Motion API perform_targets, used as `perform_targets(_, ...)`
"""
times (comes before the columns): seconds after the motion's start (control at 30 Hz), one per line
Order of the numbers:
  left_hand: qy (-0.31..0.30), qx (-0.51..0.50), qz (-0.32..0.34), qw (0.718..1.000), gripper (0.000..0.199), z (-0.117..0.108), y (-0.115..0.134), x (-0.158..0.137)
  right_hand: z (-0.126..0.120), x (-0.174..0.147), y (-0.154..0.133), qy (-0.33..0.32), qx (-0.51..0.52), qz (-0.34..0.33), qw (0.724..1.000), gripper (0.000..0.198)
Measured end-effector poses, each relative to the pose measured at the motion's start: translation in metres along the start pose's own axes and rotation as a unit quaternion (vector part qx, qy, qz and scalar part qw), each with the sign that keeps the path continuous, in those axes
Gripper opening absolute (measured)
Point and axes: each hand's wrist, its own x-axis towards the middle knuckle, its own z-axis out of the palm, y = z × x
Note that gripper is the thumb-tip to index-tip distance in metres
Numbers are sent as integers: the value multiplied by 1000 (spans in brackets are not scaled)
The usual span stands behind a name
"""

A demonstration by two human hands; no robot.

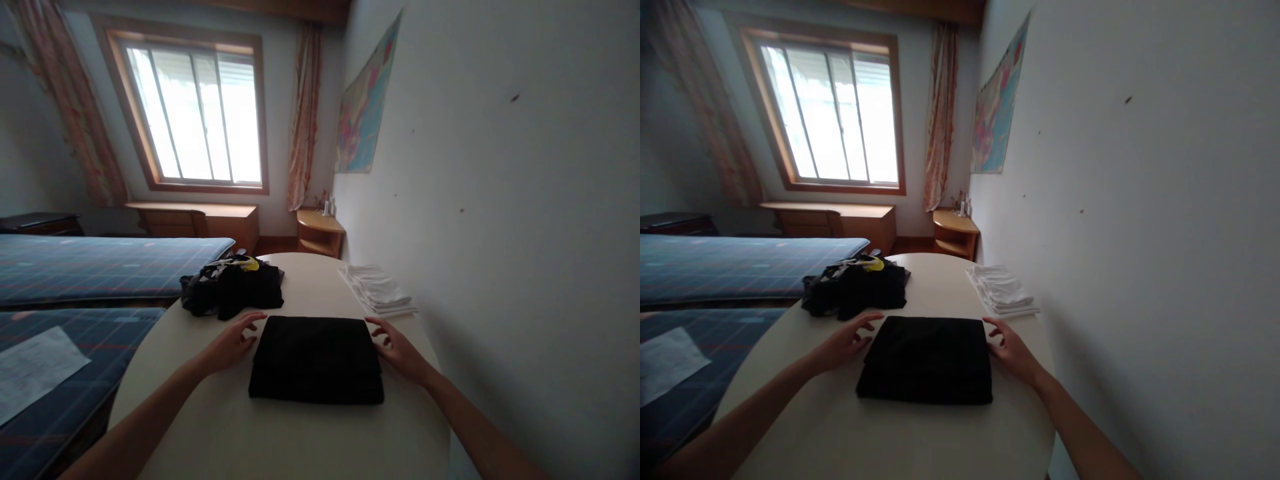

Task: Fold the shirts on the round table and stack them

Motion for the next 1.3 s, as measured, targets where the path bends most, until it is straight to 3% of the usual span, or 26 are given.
perform_targets(0.23,17,-56,-23,998,53,8,-10,37,4,32,12,-76,74,-17,994,60)
perform_targets(0.37,15,-77,1,997,50,16,-7,36,9,34,17,-52,99,-32,993,52)
perform_targets(0.53,45,-80,-17,996,44,23,-8,36,16,29,21,-21,70,-34,997,49)
perform_targets(0.83,41,-57,-9,998,47,21,-5,35,19,39,14,-44,57,-18,997,40)
perform_targets(1.07,54,-53,-14,997,38,23,-6,39,22,37,8,-46,86,-36,995,36)
perform_targets(1.3,46,-69,-21,996,39,22,-8,40,21,38,8,-33,72,-53,995,42)
